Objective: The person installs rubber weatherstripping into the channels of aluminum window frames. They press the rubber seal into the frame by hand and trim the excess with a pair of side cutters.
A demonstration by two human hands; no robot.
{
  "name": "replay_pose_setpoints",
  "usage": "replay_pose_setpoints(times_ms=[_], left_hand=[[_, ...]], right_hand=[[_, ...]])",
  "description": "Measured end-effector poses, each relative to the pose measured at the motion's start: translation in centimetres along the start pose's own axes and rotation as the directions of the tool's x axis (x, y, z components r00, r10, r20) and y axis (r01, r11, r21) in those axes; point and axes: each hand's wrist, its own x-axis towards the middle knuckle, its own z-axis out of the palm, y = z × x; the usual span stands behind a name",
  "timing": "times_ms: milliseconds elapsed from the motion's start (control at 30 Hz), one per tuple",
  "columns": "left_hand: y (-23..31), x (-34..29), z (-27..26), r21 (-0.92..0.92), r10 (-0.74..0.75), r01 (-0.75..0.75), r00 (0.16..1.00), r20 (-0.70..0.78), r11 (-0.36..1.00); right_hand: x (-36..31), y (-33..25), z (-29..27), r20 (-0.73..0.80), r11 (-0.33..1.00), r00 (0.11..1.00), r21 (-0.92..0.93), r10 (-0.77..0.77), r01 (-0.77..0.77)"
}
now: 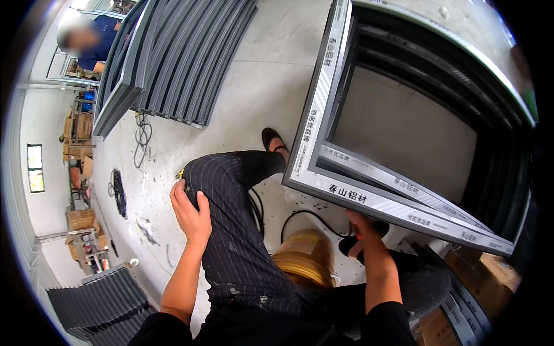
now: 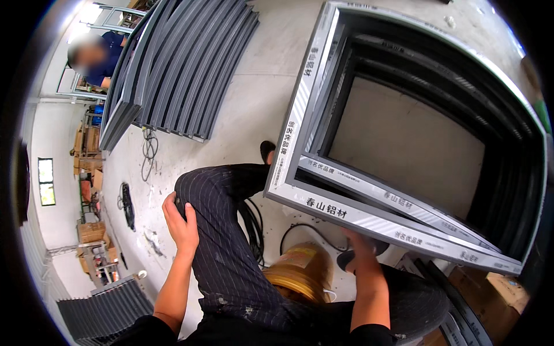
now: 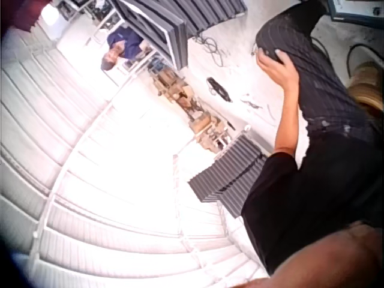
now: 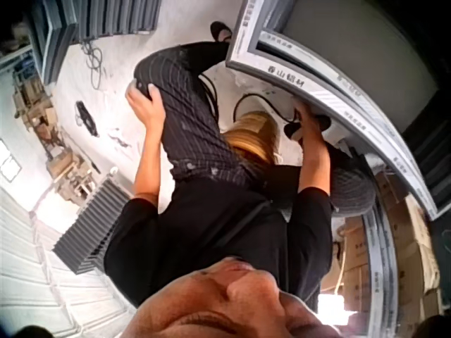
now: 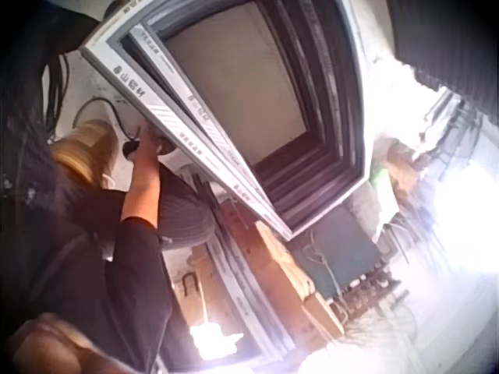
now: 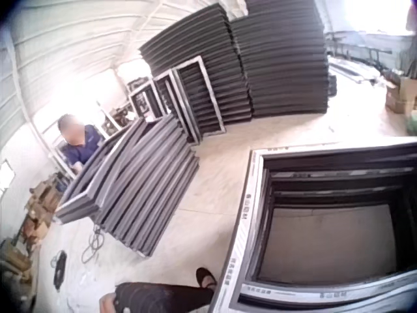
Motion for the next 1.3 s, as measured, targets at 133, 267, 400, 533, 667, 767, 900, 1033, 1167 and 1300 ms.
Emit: replay_pose_setpoints(times_ms=[133,267,400,533,667,767,900,1033,1167,1300], left_hand=[[-1.2,-0.9,-0.7,-0.022,0.002,-0.004,0.998,-0.065,1.000],[-1.8,-3.0,-1.1,-0.085,0.070,-0.084,0.986,-0.152,0.993],[1.1,-6.3,-3.5,-0.421,0.328,-0.343,0.938,-0.111,0.839],[3.0,-12.8,-1.1,-0.770,0.340,0.435,0.716,0.610,0.466],[6.2,-11.0,-4.0,-0.497,0.415,0.834,0.552,0.723,-0.241],[6.2,-9.1,-5.6,-0.486,0.499,0.827,0.560,0.661,-0.284],[5.2,-9.1,-7.0,-0.391,0.616,0.893,0.440,0.654,-0.224],[4.8,-10.9,-7.7,-0.276,0.610,0.905,0.422,0.670,-0.324],[5.5,-11.1,-7.6,-0.387,0.609,0.858,0.513,0.605,-0.339],[5.5,-11.3,-7.5,-0.689,0.540,0.716,0.624,0.565,-0.107]], right_hand=[[-4.8,-8.1,-0.4,0.183,0.983,0.968,0.106,-0.169,0.152],[-12.4,-15.8,-5.0,0.276,0.919,0.879,0.188,-0.389,0.347],[-25.9,-22.4,-13.6,0.322,0.898,0.915,0.431,-0.241,0.085],[-35.5,-24.4,-17.4,0.161,0.703,0.887,0.677,-0.432,0.219],[-40.8,-24.3,-16.8,0.157,0.601,0.866,0.777,-0.474,0.188],[-43.6,-23.8,-14.7,0.089,0.526,0.878,0.827,-0.471,0.199],[-44.2,-22.8,-12.3,0.117,0.409,0.891,0.909,-0.439,0.082],[-44.0,-22.2,-9.5,0.130,0.319,0.907,0.948,-0.400,0.005],[-44.1,-20.8,-7.9,0.083,0.127,0.907,0.991,-0.414,-0.033],[-45.7,-19.3,-6.1,0.128,0.017,0.866,0.990,-0.484,-0.137]])
